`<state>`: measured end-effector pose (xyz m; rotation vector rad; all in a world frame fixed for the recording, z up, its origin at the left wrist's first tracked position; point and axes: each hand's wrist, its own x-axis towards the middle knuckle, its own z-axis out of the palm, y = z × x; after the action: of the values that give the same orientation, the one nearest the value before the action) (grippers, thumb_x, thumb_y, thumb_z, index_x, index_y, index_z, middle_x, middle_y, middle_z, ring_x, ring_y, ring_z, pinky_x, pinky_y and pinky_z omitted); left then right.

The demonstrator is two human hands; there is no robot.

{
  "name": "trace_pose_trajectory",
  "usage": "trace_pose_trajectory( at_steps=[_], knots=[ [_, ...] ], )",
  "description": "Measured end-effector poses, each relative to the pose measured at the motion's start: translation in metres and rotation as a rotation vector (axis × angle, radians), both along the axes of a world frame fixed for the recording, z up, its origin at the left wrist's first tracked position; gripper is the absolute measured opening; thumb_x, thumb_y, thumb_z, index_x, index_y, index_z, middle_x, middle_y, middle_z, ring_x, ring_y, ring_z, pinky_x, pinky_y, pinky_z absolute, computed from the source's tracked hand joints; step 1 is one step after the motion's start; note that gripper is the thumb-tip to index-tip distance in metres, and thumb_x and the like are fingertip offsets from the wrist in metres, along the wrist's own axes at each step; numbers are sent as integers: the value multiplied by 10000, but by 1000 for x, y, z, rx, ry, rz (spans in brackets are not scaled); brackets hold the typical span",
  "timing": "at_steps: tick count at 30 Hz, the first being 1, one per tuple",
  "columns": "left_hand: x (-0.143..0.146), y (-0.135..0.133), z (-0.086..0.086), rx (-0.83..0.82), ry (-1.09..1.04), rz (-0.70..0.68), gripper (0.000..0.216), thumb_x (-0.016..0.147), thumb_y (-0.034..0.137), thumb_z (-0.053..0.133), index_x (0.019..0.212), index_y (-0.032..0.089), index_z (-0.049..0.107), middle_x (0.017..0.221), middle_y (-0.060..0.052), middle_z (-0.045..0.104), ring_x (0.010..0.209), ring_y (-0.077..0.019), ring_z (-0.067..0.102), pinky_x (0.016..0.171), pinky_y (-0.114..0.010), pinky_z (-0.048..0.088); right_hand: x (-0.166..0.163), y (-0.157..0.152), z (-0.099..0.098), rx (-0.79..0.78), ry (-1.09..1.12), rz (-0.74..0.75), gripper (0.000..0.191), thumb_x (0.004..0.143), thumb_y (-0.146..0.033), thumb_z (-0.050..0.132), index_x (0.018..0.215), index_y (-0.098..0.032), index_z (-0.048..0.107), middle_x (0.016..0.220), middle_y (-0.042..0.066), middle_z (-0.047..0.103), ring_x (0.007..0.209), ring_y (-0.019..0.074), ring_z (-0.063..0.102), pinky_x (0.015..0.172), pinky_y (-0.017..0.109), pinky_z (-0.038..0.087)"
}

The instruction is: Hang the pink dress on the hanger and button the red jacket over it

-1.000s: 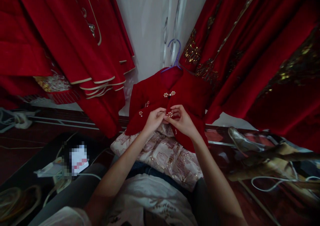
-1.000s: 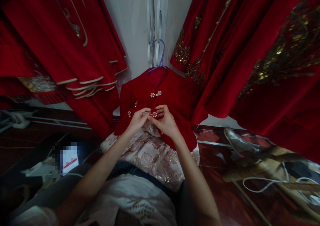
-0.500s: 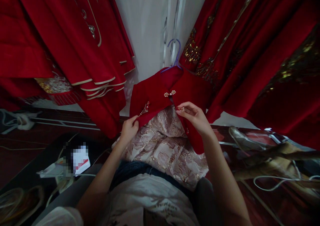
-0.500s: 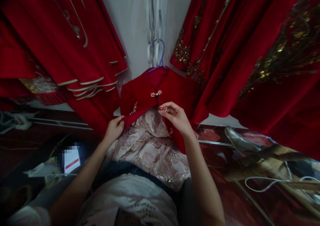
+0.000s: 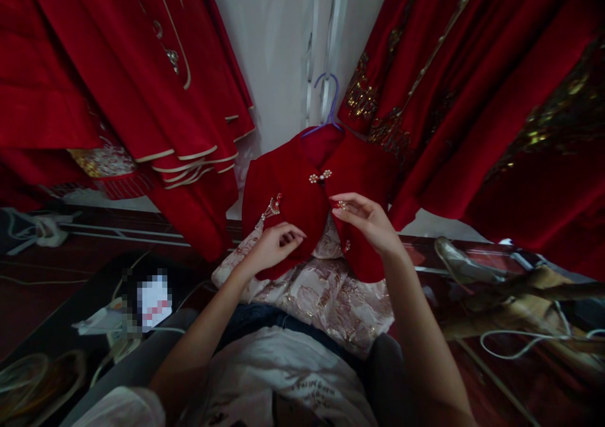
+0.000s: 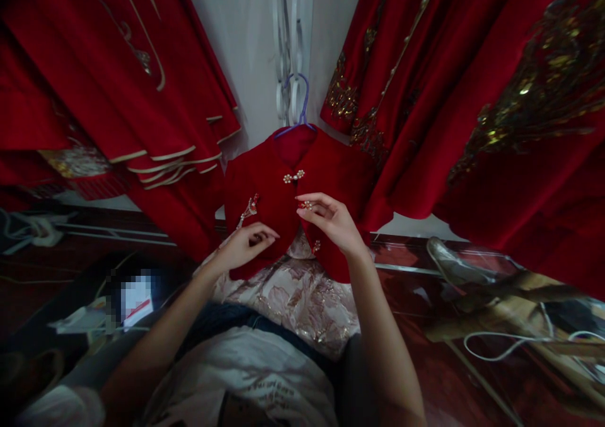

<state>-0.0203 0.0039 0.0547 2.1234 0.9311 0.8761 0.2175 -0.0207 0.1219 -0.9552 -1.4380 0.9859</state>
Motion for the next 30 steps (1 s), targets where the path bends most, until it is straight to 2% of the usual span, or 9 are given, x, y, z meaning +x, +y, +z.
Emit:
trace_pose_trajectory(
  at_steps=[2,3,5,8,13,18,22,26,30],
  knots=[
    [-4,23,1,116,-141,298,135,816,205,592,945,175,615,976,-54,618,785,-125,594,684,-244,494,-1,1,-1,-9,8,-3,289,725,-320,768,994,-245,697,1022,21,704,902,138,647,883,309,516],
    [-6,35,2,153,-198,421,181,769,185,630,945,171,589,989,-56,599,781,-124,582,675,-246,493,-2,1,-1,-14,12,0,280,733,-326,761,995,-245,700,1014,20,708,908,137,649,872,301,520],
    [-10,58,0,116,-280,527,302,680,152,688,946,168,546,961,-43,585,749,-116,571,651,-245,490,-4,1,-1,-25,9,13,251,772,-341,725,1004,-247,708,1029,23,709,934,137,648,837,281,530],
    [-12,79,-4,-67,-381,458,359,605,130,720,902,170,522,801,8,589,682,-105,576,640,-239,486,-8,0,0,-44,-12,43,246,816,-350,673,1036,-245,708,1079,33,702,957,144,649,791,272,546],
    [-12,82,-4,-227,-534,336,294,559,154,734,805,158,572,707,8,637,678,-115,620,715,-269,506,-23,11,-5,-28,10,95,287,788,-321,688,1061,-230,684,995,31,694,893,138,652,754,270,564],
    [-10,80,3,-249,-577,304,275,529,161,762,781,136,655,773,-29,695,712,-128,641,798,-313,519,-55,50,-22,51,-17,10,273,748,-309,709,998,-206,667,897,25,665,786,129,639,652,244,556],
    [-10,83,4,-277,-604,292,297,525,157,774,805,129,678,772,-38,710,722,-140,652,844,-351,524,-75,80,-38,174,-194,-107,201,776,-245,658,973,-209,666,878,18,689,760,126,645,725,268,547],
    [-9,84,4,-275,-625,308,290,524,174,794,788,124,684,791,-49,718,730,-143,657,860,-359,526,-81,91,-46,211,-325,-177,190,791,-214,628,979,-215,659,887,14,703,756,130,654,752,276,537],
    [-6,84,5,-246,-633,340,276,542,232,816,764,125,691,794,-58,727,717,-141,659,831,-345,539,-85,89,-43,191,-418,-214,214,812,-215,608,1023,-223,647,893,11,694,751,128,656,735,265,524]
  ],
)
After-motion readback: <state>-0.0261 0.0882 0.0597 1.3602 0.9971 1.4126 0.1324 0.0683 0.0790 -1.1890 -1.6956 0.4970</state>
